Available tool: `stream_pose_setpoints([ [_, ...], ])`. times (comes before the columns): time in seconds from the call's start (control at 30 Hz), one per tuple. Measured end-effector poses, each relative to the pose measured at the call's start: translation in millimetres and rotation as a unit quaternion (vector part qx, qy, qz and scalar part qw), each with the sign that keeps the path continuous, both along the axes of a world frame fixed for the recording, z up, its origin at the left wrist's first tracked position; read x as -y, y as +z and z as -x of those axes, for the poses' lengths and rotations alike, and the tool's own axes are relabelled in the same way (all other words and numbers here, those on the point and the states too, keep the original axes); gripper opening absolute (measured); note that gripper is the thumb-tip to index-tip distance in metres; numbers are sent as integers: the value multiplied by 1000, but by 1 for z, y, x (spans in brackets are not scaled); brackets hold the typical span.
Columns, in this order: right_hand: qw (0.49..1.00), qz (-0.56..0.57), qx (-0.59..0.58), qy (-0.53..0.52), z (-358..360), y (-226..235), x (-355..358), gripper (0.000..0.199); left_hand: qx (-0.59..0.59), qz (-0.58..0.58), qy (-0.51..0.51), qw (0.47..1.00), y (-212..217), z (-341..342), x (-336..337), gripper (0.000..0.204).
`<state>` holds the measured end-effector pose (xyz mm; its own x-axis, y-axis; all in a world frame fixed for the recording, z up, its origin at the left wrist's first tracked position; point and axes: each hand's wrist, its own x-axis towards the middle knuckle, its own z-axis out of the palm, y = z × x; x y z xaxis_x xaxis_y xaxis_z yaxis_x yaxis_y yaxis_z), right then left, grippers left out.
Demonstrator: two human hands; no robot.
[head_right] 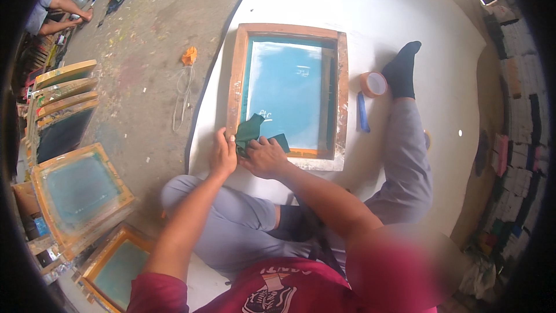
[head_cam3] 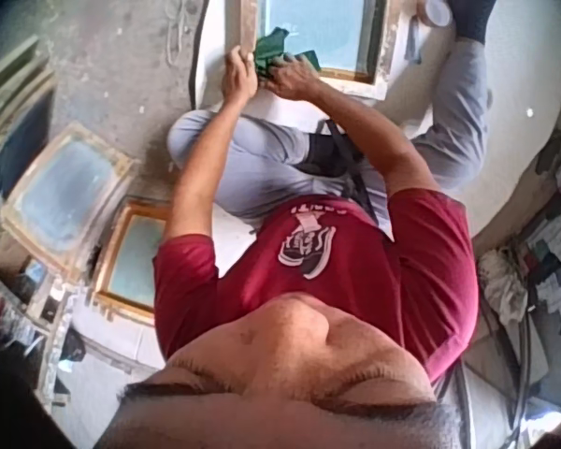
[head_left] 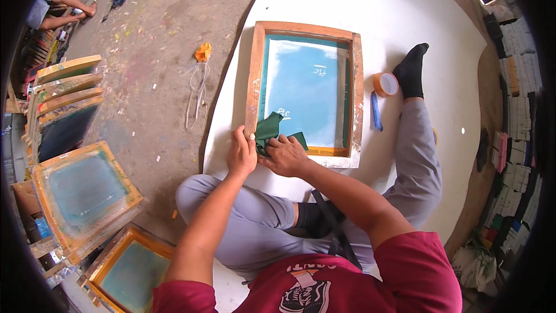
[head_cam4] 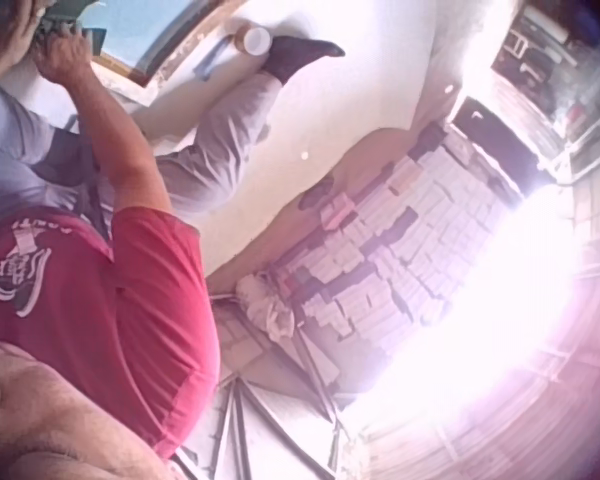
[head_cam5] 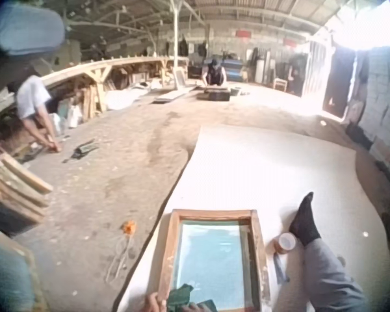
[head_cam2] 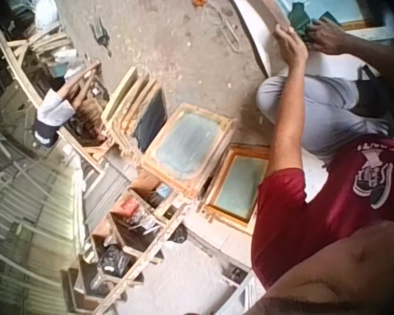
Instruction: The person wipes a wooden screen printing frame with a green cloth, then applies orange tape to the edges of the frame. The person repeats this process on multiple frames, stacking them after each one is prepared.
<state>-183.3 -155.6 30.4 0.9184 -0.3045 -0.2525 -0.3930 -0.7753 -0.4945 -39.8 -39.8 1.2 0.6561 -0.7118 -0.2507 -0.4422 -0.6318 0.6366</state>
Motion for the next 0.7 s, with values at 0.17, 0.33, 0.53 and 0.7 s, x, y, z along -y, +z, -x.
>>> stream_pose_setpoints([
  [0.17,997,69,18,0,-7,-3,-8,49,33,20,-7,999,-11,-1,-4,45],
  [0.33,998,12,50,-29,-4,-9,-17,45,29,20,0,999,-12,-1,-3,47],
  [0.53,997,-74,-4,-27,23,3,5,63,31,28,-12,999,-16,-2,-3,46],
  [0.7,997,2,-62,-48,101,9,44,65,30,35,-5,999,-23,-3,-7,45],
])
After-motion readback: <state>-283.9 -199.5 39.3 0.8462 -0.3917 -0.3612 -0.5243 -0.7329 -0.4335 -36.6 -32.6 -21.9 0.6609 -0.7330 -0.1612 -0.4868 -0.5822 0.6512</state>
